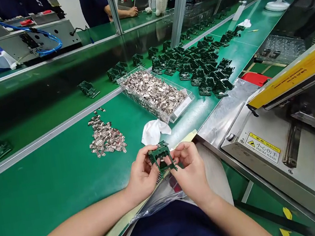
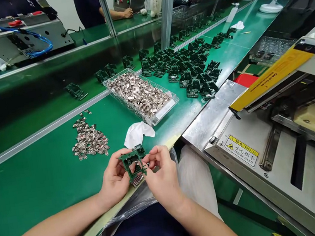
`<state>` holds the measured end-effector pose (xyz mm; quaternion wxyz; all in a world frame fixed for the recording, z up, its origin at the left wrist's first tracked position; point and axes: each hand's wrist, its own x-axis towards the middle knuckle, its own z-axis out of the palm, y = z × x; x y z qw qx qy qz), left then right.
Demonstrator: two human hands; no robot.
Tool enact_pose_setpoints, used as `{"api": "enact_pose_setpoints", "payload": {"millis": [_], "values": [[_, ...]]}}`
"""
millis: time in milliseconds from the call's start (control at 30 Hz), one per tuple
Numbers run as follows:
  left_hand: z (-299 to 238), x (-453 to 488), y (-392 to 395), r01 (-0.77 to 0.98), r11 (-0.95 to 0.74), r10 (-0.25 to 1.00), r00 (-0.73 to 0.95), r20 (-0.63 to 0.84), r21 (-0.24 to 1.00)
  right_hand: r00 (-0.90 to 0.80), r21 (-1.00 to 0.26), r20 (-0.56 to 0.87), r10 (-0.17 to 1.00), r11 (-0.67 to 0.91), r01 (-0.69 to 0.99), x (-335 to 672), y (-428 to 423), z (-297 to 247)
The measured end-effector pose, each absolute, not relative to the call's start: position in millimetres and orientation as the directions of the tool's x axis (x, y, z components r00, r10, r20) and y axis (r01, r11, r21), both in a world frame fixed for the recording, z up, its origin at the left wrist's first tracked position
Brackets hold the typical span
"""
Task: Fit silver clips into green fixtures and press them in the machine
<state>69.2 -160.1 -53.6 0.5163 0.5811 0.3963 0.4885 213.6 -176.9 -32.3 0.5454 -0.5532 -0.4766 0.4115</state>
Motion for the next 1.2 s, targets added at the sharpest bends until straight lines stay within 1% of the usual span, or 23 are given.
{"api": "enact_pose_setpoints", "payload": {"millis": [100,200,267,333,533,667,767,900,1000,1033,1100,1200], "values": [[-52,72,-162,-0.026,-0.113,0.983,0.145,0.116,0.993,0.260,-0.996,0.071,0.963,0.056,0.064,213,-179,-36],[-53,74,-164,-0.031,-0.077,0.989,0.126,0.080,0.997,0.227,-1.000,-0.011,0.974,-0.006,-0.023,213,-180,-37],[-54,75,-165,-0.026,-0.075,0.990,0.116,0.077,0.997,0.186,-0.992,-0.076,0.980,-0.056,-0.112,212,-179,-36],[-54,75,-166,-0.017,-0.083,0.991,0.107,0.084,0.996,0.169,-0.981,-0.109,0.979,-0.079,-0.175,212,-177,-35],[-56,75,-169,0.018,-0.112,0.990,0.085,0.111,0.993,0.176,-0.957,-0.177,0.968,-0.128,-0.259,209,-175,-37],[-55,78,-173,0.000,-0.092,0.991,0.100,0.092,0.996,0.178,-0.933,-0.224,0.958,-0.158,-0.322,207,-180,-39],[-52,82,-178,-0.009,-0.073,0.991,0.113,0.074,0.997,0.198,-0.936,-0.226,0.954,-0.157,-0.315,209,-185,-40],[-49,91,-174,-0.062,-0.024,0.985,0.166,0.034,0.998,0.242,-0.958,-0.166,0.956,-0.098,-0.271,223,-195,-48],[-52,101,-158,-0.154,0.024,0.995,0.103,-0.008,0.988,0.344,-0.984,-0.122,0.931,-0.068,-0.164,237,-203,-66],[-54,106,-152,-0.188,0.029,0.997,0.072,-0.016,0.982,0.342,-0.988,-0.126,0.931,-0.088,-0.123,240,-205,-74],[-59,114,-141,-0.247,0.029,0.999,0.042,-0.019,0.969,0.269,-0.989,-0.145,0.952,-0.136,-0.054,240,-208,-88],[-66,125,-137,-0.280,0.047,0.998,0.062,-0.031,0.959,0.153,-0.992,-0.129,0.980,-0.128,-0.015,229,-208,-104]]}}
